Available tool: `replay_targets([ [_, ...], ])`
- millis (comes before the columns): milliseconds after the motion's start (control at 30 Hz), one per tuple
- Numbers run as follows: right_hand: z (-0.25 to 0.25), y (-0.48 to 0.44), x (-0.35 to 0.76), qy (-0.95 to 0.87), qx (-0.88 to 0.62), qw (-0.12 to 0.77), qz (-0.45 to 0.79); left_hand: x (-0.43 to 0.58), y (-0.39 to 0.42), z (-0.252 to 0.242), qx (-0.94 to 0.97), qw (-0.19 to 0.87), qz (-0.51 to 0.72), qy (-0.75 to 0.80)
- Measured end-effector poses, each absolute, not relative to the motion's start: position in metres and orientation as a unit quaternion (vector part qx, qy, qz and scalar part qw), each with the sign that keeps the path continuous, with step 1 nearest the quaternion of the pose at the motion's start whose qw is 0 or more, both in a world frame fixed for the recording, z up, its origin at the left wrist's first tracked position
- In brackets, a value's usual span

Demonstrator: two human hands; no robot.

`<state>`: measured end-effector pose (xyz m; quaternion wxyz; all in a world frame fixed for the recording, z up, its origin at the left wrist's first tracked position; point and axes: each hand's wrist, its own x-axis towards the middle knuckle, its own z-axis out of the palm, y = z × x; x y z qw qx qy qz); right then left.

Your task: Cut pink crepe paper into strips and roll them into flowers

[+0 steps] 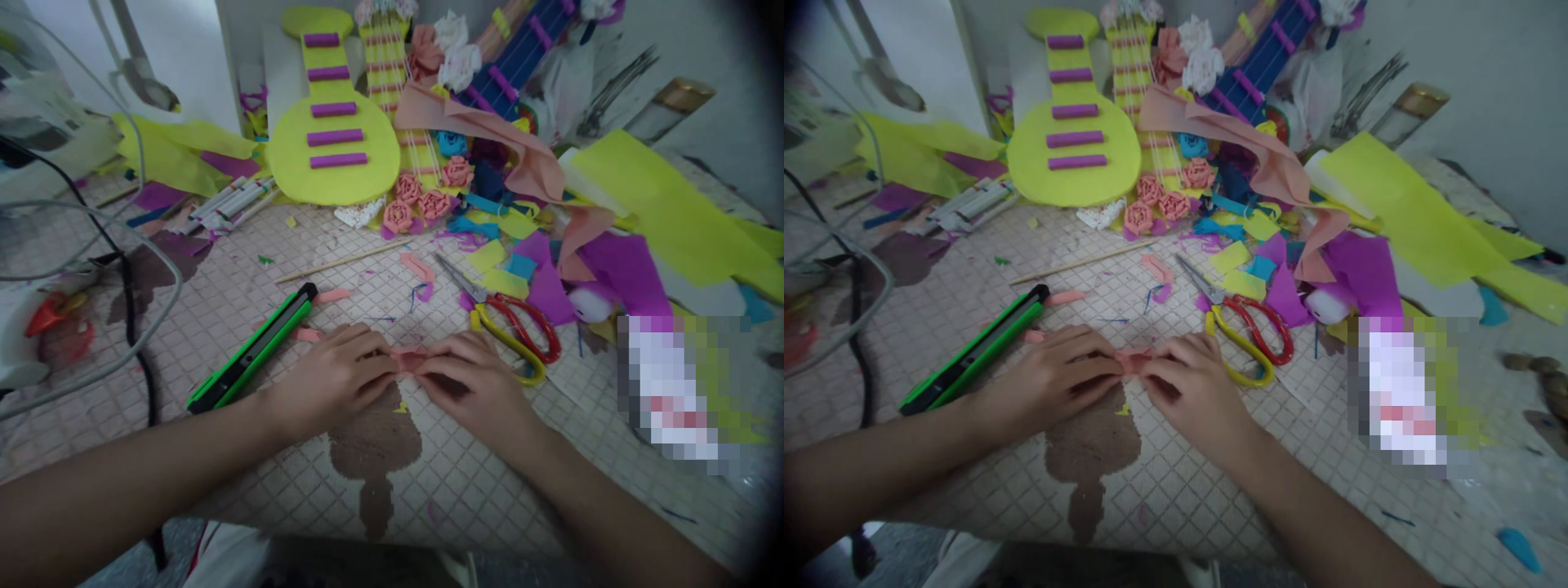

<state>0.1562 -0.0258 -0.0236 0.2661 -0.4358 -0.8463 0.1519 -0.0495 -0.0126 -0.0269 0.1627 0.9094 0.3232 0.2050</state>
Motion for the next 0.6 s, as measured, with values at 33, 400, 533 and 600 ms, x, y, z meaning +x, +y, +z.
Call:
replay_targets([
  [33, -0.0235, -0.0257, 0.1562, -0.845, -0.437, 0.263, 0.158, -0.0494, -0.0126, -0.0272, 0.909, 0.165, 0.206, 0.324],
  [400, -0.0179, -0.0246, 0.159, -0.864, -0.408, 0.247, 0.165, -0.0493, -0.0126, -0.0261, 0.908, 0.17, 0.2, 0.327],
  [533, -0.0163, -0.0251, 0.1598, -0.864, -0.411, 0.242, 0.159, -0.0493, -0.0128, -0.0257, 0.907, 0.171, 0.193, 0.332],
  [600, -0.0166, -0.0252, 0.1599, -0.863, -0.415, 0.241, 0.16, -0.0491, -0.013, -0.0261, 0.907, 0.172, 0.195, 0.332],
])
